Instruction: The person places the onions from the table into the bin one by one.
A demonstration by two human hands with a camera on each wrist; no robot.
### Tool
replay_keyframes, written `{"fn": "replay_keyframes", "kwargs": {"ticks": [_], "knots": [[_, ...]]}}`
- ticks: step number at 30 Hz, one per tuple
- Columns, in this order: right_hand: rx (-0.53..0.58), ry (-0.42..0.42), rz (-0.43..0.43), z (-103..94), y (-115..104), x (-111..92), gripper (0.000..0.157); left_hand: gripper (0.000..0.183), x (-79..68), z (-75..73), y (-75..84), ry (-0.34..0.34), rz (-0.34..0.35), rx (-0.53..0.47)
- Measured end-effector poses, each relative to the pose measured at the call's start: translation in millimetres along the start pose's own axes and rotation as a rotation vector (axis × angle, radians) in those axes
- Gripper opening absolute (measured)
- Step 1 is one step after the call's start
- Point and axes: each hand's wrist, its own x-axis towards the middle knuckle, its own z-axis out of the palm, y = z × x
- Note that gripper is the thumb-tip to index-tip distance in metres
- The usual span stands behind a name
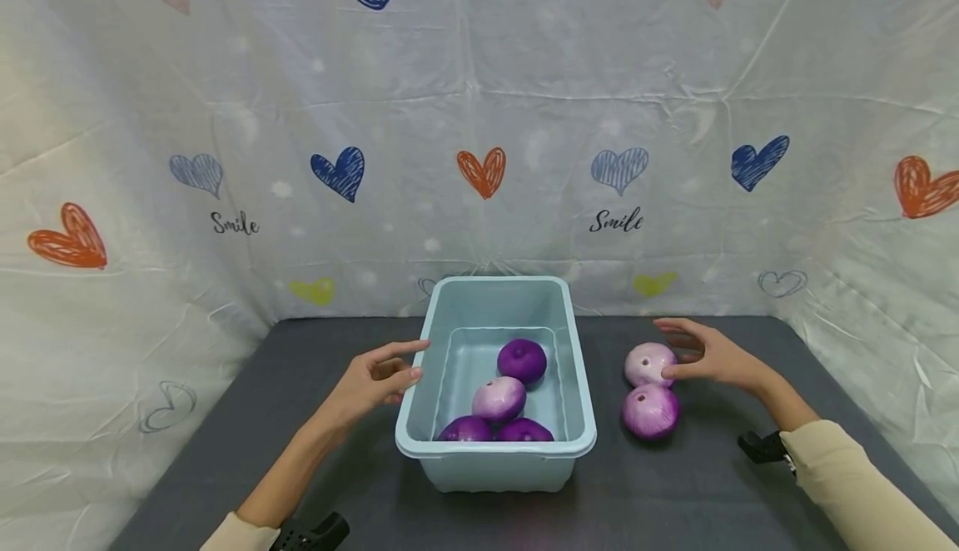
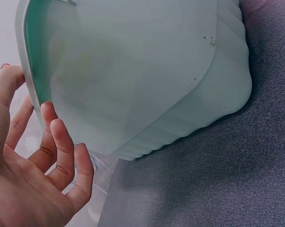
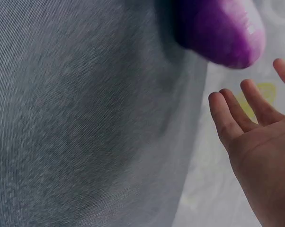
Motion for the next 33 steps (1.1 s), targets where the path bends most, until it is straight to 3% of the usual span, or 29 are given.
{"fn": "replay_keyframes", "kwargs": {"ticks": [9,20,33], "knots": [[0.012,-0.048,-0.01,-1.8,18.6,3.2,0.076,0.047,0.6,-0.3,1.5,0.008,-0.013,0.0],[0.009,-0.068,-0.047,-1.4,26.1,6.2,0.063,0.047,-0.2,0.2,1.8,0.004,-0.007,0.005],[0.05,-0.008,-0.034,0.1,24.1,3.4,0.064,0.048,-1.5,1.2,0.8,0.01,-0.026,-0.001]]}}
